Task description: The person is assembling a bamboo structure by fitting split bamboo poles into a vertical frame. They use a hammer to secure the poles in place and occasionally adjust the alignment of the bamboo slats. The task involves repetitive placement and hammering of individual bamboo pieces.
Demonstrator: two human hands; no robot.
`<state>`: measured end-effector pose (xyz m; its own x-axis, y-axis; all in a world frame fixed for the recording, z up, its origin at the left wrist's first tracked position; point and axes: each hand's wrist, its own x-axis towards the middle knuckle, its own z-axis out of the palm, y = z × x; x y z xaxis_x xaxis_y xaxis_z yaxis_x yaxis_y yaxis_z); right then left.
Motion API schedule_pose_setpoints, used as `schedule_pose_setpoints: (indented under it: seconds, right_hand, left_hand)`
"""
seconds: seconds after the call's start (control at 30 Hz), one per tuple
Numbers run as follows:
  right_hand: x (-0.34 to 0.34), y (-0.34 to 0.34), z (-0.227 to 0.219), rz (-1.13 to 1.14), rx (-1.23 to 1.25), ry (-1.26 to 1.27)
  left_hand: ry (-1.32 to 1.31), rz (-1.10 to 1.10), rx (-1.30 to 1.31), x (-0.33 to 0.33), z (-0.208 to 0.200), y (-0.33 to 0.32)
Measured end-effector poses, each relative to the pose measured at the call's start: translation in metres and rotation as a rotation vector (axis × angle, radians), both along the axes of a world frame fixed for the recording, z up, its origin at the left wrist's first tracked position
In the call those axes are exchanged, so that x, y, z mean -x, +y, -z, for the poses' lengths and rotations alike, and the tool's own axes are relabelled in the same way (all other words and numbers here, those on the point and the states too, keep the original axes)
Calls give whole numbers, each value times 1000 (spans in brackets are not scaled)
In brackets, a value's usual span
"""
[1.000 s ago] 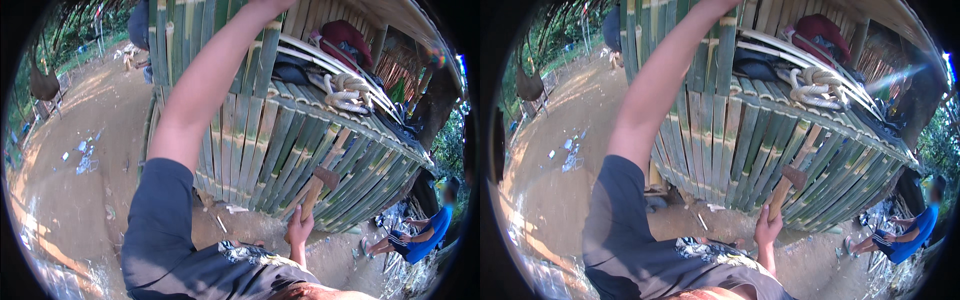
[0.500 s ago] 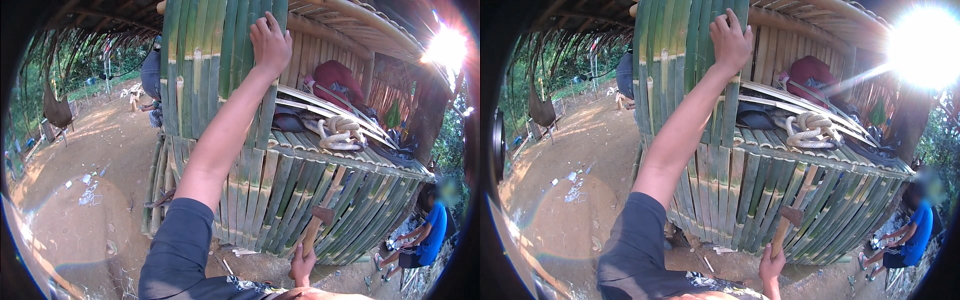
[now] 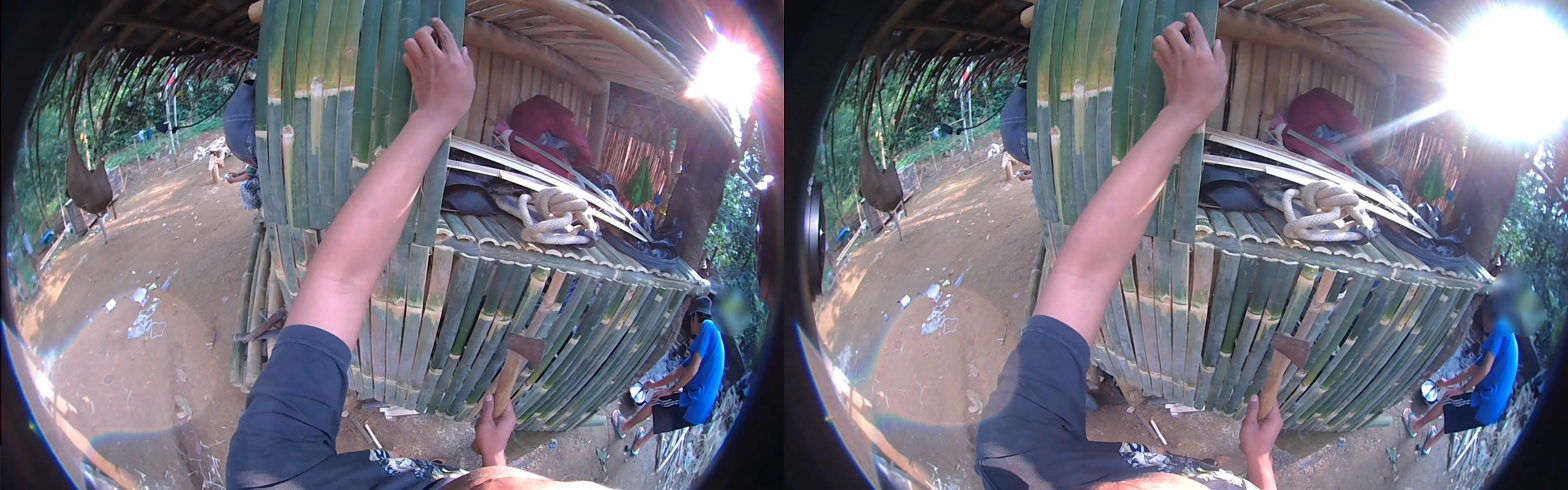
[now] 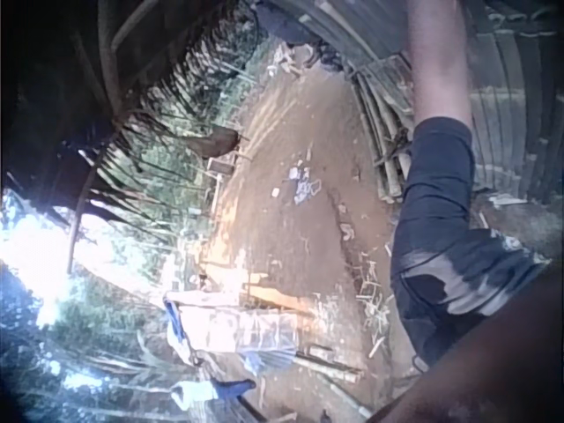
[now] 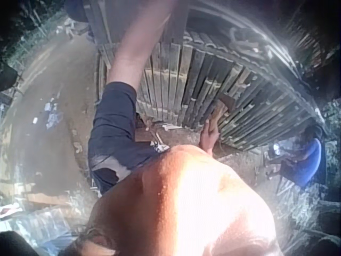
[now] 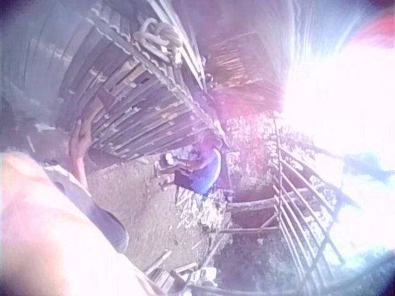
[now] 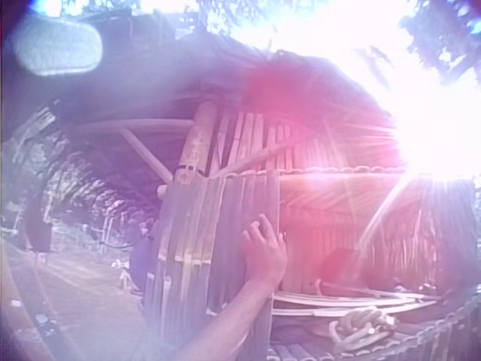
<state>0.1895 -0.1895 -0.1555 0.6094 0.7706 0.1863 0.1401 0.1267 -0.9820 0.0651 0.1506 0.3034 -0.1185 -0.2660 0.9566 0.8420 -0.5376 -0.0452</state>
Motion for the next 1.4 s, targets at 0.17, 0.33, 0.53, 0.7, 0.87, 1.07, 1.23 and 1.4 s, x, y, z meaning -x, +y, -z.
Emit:
schedule_pose_setpoints:
  seconds: [0.17,0.33,0.53,0.7,0.87,1.07,1.23,1.4]
  right_hand:
    - [2,2,1,-12,16,-11]
    - [2,3,-2,-20,41,51]
    - [-1,9,13,-42,-2,-13]
    - [-6,9,17,-132,16,35]
    - [-9,14,-41,-207,-80,-69]
    - [-22,93,-170,-166,-540,-473]
    - [-32,108,-265,-181,-580,-482]
    - [-15,127,-307,-199,-665,-570]
  left_hand:
    - [-22,-9,-14,0,2,2]
    - [2,30,67,3,0,-6]
    - [-5,-118,-63,1,11,-6]
    - [73,-114,4,0,29,-4]
    - [137,-20,98,-4,44,-6]
    - [180,-50,120,15,70,-6]
    - [213,21,160,1,78,-26]
    - [213,-14,166,14,95,-26]
